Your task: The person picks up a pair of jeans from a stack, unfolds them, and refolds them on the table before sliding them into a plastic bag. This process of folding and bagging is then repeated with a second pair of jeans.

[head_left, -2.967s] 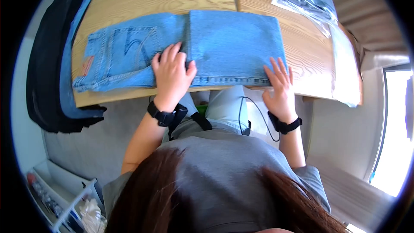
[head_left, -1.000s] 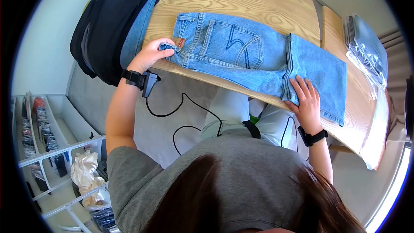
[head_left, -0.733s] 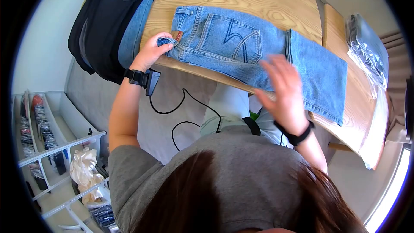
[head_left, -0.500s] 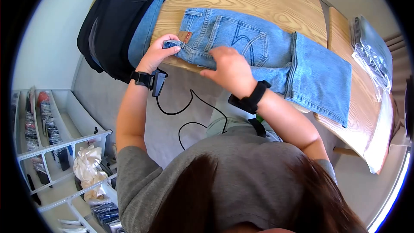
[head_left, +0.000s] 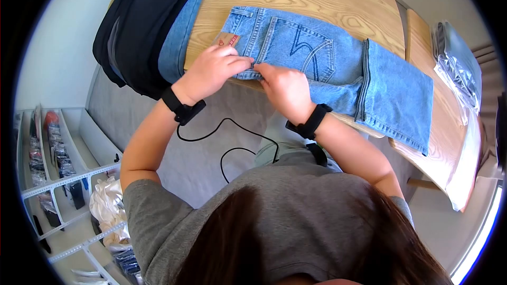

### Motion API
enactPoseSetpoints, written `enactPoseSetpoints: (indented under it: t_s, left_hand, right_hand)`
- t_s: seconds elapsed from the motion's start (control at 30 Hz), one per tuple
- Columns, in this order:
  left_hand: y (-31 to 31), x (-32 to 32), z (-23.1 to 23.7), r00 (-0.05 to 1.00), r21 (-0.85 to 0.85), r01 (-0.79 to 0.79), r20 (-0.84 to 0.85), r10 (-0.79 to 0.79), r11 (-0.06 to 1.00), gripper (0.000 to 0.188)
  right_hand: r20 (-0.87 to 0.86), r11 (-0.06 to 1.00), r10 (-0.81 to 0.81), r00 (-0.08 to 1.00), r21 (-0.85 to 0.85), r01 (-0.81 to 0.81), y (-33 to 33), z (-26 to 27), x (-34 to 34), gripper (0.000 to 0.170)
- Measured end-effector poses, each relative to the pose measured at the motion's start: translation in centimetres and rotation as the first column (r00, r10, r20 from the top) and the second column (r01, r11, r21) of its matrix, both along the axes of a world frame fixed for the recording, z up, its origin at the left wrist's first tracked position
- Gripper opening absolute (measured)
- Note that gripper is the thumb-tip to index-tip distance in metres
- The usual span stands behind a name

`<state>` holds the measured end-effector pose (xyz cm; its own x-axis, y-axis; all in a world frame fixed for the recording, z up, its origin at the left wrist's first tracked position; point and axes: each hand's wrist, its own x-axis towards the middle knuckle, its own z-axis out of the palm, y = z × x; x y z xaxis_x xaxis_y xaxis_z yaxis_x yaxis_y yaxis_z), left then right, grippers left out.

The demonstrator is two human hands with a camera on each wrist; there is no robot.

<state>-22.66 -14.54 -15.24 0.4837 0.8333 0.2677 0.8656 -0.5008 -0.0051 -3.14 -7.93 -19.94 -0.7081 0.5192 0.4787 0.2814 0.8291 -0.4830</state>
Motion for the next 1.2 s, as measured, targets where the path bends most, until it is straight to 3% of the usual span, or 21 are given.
enactPoseSetpoints:
  t_s: [0.03,0.07,0.1,0.13,0.17,0.2,0.23,0.3,0.37,0.43,0.47,0.5,0.57,0.77,0.83,0.93,1.0,1.07,1.1,1.13,1.2]
  left_hand:
    - [0.4,-0.3,0.9,0.998,-0.112,-0.059,-0.006,0.059,0.992,0.037]
    - [0.9,-0.1,1.9,0.993,-0.225,-0.119,-0.017,0.119,0.967,0.035]
    - [1.3,0.0,2.2,0.993,-0.232,-0.117,-0.013,0.117,0.966,0.035]
    - [1.9,-0.1,2.4,0.991,-0.341,-0.123,0.008,0.134,0.932,0.036]
    - [2.0,-0.5,2.5,0.987,-0.438,-0.131,0.025,0.158,0.889,0.036]
    - [2.3,-1.1,2.4,0.983,-0.484,-0.054,0.127,0.131,0.874,0.034]
    - [2.7,-1.6,2.6,0.983,-0.482,-0.057,0.126,0.133,0.874,0.034]
    - [3.1,-2.3,3.0,0.939,-0.602,0.141,0.334,0.088,0.786,0.032]
    - [3.8,-3.2,2.3,0.914,-0.659,0.125,0.367,0.173,0.742,0.026]
    - [4.8,-4.2,1.6,0.887,-0.774,0.022,0.307,0.345,0.633,0.025]
    - [5.3,-4.3,1.5,0.864,-0.782,0.050,0.346,0.366,0.621,0.027]
    - [5.9,-4.5,1.2,0.863,-0.783,0.050,0.346,0.367,0.620,0.027]
    - [7.3,-4.9,0.6,0.831,-0.824,0.092,0.373,0.413,0.559,0.027]
    - [7.0,-5.6,0.9,0.813,-0.857,-0.012,0.291,0.504,0.514,0.029]
    - [5.1,-6.3,0.5,0.683,-0.745,0.099,0.533,0.499,0.660,0.032]
    - [2.9,-5.8,1.1,0.771,-0.664,-0.002,0.476,0.424,0.748,0.031]
    - [1.7,-5.6,0.1,0.765,-0.638,-0.015,0.489,0.420,0.770,0.028]
    - [0.5,-5.4,-1.7,0.713,-0.407,-0.162,0.581,0.392,0.899,0.024]
    - [-0.1,-5.2,-2.8,0.712,-0.408,-0.165,0.580,0.395,0.898,0.024]
    - [-0.7,-4.8,-4.1,0.660,-0.313,-0.277,0.625,0.417,0.908,0.024]
    - [-1.7,-3.8,-6.6,0.549,-0.212,-0.443,0.704,0.451,0.871,0.030]
  right_hand:
    - [0.002,1.000,-0.005,1.000,-0.001,0.005,0.3,0.2,0.1,0.010]
    - [0.001,0.994,-0.004,1.000,-0.108,0.004,0.7,0.9,0.3,0.010]
    - [0.001,0.976,-0.003,1.000,-0.217,0.003,1.0,1.2,0.5,0.010]
    - [0.069,0.940,0.016,0.997,-0.340,0.009,1.4,1.2,0.4,0.013]
    - [0.069,0.942,0.022,0.997,-0.335,0.003,1.4,1.1,0.3,0.013]
    - [0.045,0.920,0.055,0.997,-0.391,-0.033,1.7,1.0,0.3,0.015]
    - [0.018,0.893,0.086,0.996,-0.445,-0.068,2.1,0.9,0.2,0.017]
    - [-0.012,0.866,0.124,0.992,-0.486,-0.114,2.6,0.4,0.3,0.019]
    - [-0.044,0.836,0.157,0.987,-0.526,-0.157,3.2,0.2,0.4,0.021]
    - [-0.033,0.767,0.169,0.985,-0.624,-0.152,3.8,0.5,0.3,0.023]
    - [0.026,0.701,0.181,0.983,-0.705,-0.111,4.4,0.9,0.1,0.025]
    - [0.026,0.700,0.182,0.983,-0.706,-0.111,5.0,0.5,-0.1,0.025]
    - [-0.063,0.638,0.139,0.988,-0.758,-0.138,5.7,-0.3,-0.6,0.029]
    - [-0.007,0.715,0.120,0.993,-0.693,-0.091,5.3,0.2,-0.4,0.028]
    - [0.034,0.719,0.116,0.993,-0.692,-0.060,5.3,0.4,-0.4,0.024]
    - [0.028,0.701,0.138,0.990,-0.709,-0.078,5.0,0.3,-0.3,0.024]
    - [-0.036,0.826,0.112,0.993,-0.552,-0.113,3.5,0.5,0.2,0.031]
    - [0.037,0.969,0.114,0.993,-0.226,-0.103,1.3,0.4,1.0,0.037]
    - [0.067,0.993,0.111,0.992,-0.050,-0.108,0.3,0.6,1.6,0.042]
    - [0.103,0.987,0.012,0.995,0.156,-0.028,-0.2,-0.3,1.9,0.047]
    - [0.080,0.980,-0.008,0.997,0.197,-0.008,0.4,-1.6,1.9,0.044]
